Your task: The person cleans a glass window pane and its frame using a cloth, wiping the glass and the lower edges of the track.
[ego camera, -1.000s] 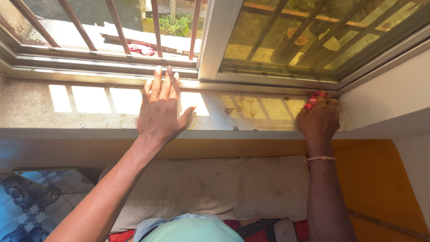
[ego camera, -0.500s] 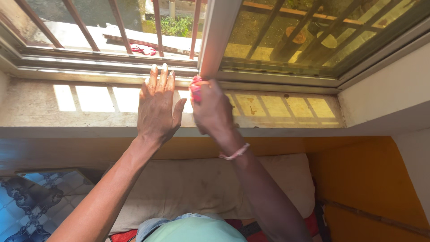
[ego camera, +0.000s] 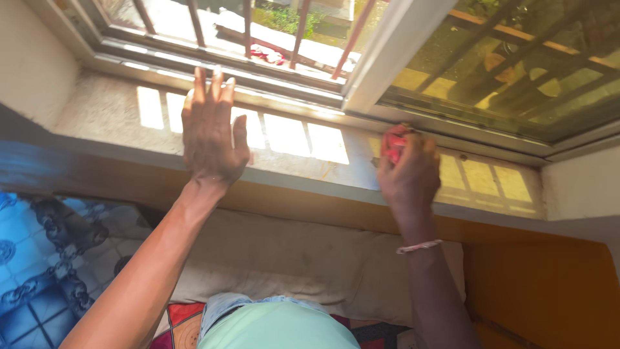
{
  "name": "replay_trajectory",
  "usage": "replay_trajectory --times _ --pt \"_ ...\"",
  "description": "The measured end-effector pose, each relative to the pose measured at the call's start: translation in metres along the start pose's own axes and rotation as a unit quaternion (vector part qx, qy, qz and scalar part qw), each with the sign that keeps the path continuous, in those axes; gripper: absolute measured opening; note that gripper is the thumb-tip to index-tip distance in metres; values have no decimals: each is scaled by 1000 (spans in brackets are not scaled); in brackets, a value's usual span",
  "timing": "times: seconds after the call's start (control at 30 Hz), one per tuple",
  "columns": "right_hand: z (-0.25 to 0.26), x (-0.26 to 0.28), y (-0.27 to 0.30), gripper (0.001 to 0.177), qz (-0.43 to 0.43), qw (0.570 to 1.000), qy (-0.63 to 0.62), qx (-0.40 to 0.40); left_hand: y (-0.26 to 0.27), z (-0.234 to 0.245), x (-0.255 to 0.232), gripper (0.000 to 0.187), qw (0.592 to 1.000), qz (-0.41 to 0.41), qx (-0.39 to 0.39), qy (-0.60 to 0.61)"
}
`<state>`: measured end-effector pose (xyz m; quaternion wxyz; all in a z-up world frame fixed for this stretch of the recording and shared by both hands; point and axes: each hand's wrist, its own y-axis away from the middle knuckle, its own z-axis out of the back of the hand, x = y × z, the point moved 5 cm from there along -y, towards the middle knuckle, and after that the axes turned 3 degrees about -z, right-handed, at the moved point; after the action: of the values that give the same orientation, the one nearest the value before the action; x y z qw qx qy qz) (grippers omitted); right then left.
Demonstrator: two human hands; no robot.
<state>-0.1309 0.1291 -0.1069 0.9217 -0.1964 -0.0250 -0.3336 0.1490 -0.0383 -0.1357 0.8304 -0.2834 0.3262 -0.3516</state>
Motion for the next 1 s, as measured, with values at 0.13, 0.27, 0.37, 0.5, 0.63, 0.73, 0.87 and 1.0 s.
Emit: replay_trajectory --times 0.13,0.27,0.37,0.5,0.63,0.73,0.87,1.0 --pt "-3 67 5 41 13 998 -21 59 3 4 0 42 999 -4 -34 41" --pt "-3 125 14 42 111 987 -102 46 16 23 2 43 987 7 -88 134" --pt "-19 183 21 40 145 977 -135 77 44 46 13 45 982 22 -129 139" --pt "-33 266 26 40 183 965 -139 128 121 97 50 48 979 106 -151 81" --pt "-51 329 26 23 224 952 -154 142 227 152 96 46 956 237 -171 2" --pt "-82 372 26 29 224 944 -119 210 301 185 110 46 931 321 -164 -59" --pt "-94 416 16 40 331 888 -283 148 362 198 109 48 910 373 -152 -100" --pt "-66 412 -11 39 368 886 -257 114 385 198 108 48 897 386 -184 -112"
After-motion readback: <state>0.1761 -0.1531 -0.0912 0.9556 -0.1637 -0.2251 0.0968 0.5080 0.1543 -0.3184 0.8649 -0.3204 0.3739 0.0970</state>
